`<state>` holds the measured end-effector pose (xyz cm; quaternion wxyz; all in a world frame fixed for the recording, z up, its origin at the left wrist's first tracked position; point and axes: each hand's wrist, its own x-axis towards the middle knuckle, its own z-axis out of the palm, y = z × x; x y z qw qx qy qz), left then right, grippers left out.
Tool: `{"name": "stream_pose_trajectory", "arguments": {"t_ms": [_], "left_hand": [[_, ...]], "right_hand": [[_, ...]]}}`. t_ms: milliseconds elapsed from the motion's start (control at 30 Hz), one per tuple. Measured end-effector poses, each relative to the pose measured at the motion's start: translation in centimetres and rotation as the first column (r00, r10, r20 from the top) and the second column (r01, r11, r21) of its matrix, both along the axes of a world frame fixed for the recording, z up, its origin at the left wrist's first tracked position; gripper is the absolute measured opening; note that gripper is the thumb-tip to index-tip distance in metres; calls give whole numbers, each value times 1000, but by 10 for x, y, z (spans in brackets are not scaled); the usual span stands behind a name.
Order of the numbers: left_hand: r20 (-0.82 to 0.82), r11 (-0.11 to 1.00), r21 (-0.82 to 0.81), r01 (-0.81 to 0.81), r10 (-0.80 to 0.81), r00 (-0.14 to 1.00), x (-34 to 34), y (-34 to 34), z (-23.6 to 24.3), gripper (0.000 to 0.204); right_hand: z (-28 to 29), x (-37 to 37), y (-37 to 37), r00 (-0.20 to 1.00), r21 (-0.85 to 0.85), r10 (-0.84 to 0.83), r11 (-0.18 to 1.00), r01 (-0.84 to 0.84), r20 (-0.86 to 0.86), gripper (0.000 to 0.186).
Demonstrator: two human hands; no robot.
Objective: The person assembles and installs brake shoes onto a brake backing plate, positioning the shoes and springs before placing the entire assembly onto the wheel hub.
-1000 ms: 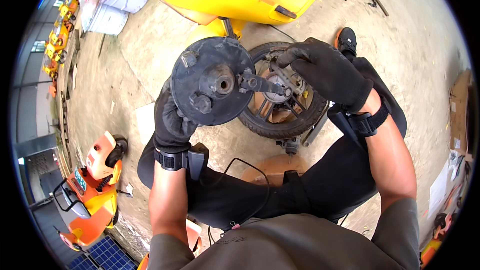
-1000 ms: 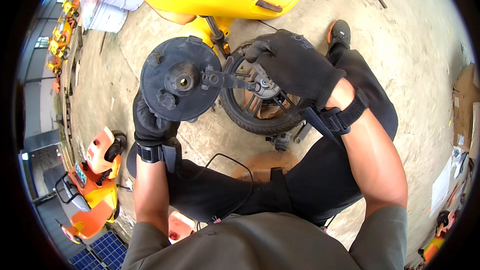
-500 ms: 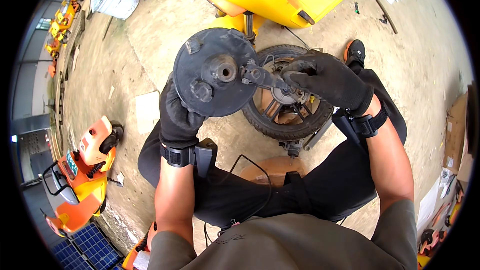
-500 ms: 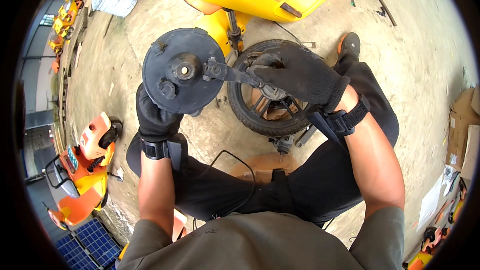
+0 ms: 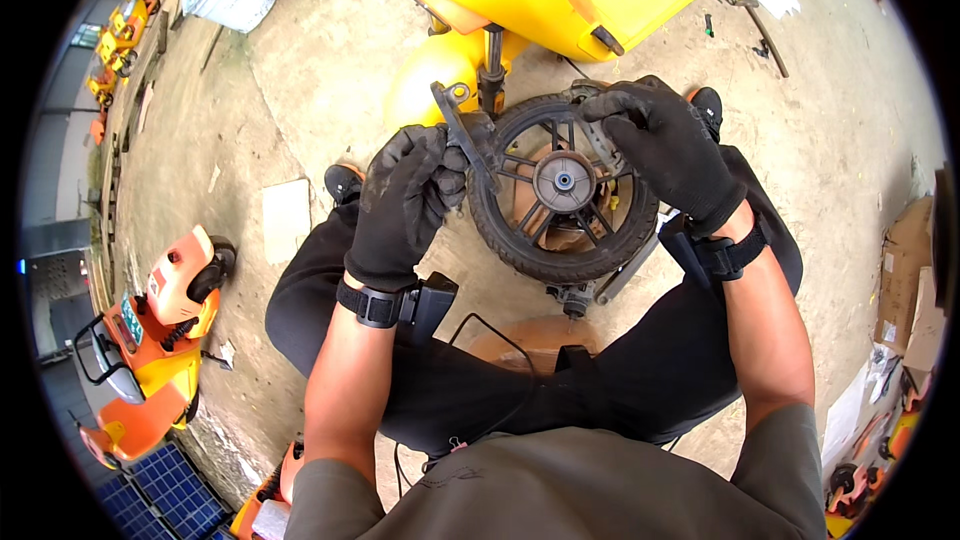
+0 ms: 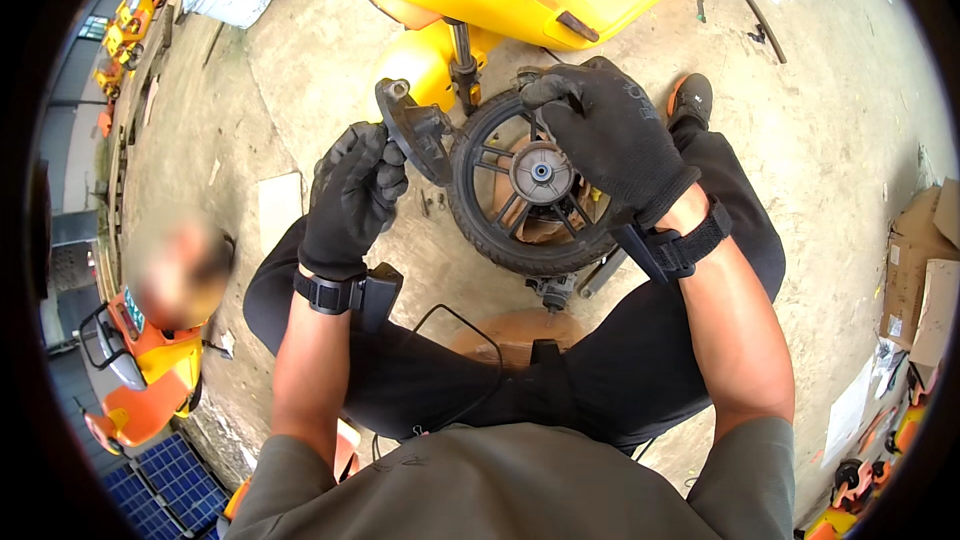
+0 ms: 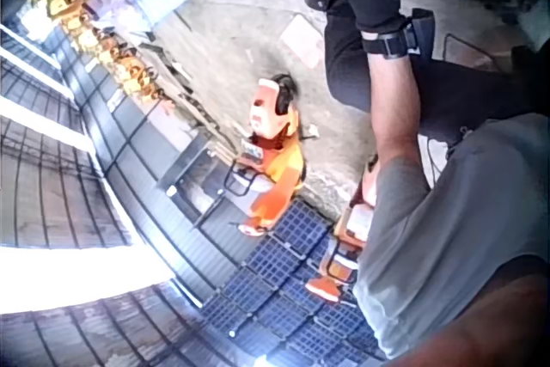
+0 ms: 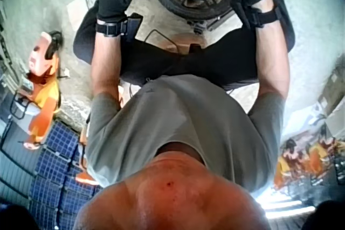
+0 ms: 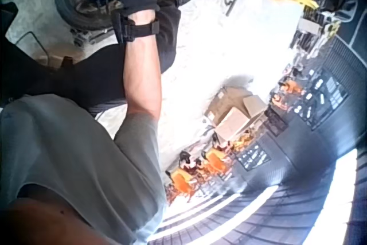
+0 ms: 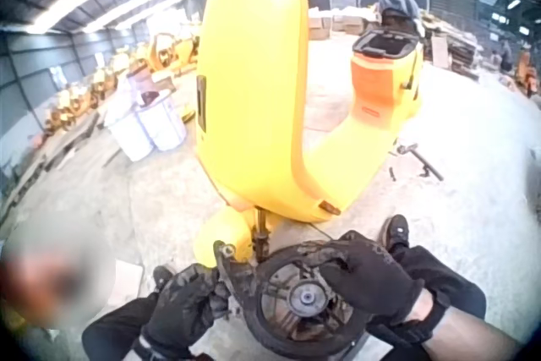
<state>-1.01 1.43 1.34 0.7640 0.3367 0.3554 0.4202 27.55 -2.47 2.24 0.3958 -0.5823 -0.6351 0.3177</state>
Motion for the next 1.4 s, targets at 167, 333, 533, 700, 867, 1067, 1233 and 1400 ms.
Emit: {"name": "stream_pose_trajectory", "arguments": {"t_ms": [167,333,533,700,867,1067,1233,1400], "left_hand": [[1,998,-27,53,-53,999,11,-6,-2,16],[18,992,12,128,-128,992,25,-11,-12,22],[-283,936,294,194,-108,953,29,-19,-15,28],[-102,963,160,217,-202,974,26,-19,-15,34],[-56,972,35,233,-230,971,20,-12,-10,42],[-429,804,536,255,-1,903,-16,4,-42,45],[-620,674,622,400,112,776,-28,2,-61,44],[99,948,-57,313,-307,946,5,-3,-32,51]], "right_hand": [[19,-22,-6,992,-152,107,984,-95,72,28],[-5,-38,-15,971,11,134,990,-139,197,38],[-3,-44,-11,911,-64,175,985,-163,373,35],[-8,-41,-10,938,-37,134,991,-129,320,30],[-13,-31,-5,910,-32,152,988,-152,385,30],[-18,-20,-10,955,-83,141,989,-123,263,30],[16,-4,-4,973,-482,216,846,-226,-77,38],[28,7,-9,887,-448,182,810,-380,-424,32]]}}
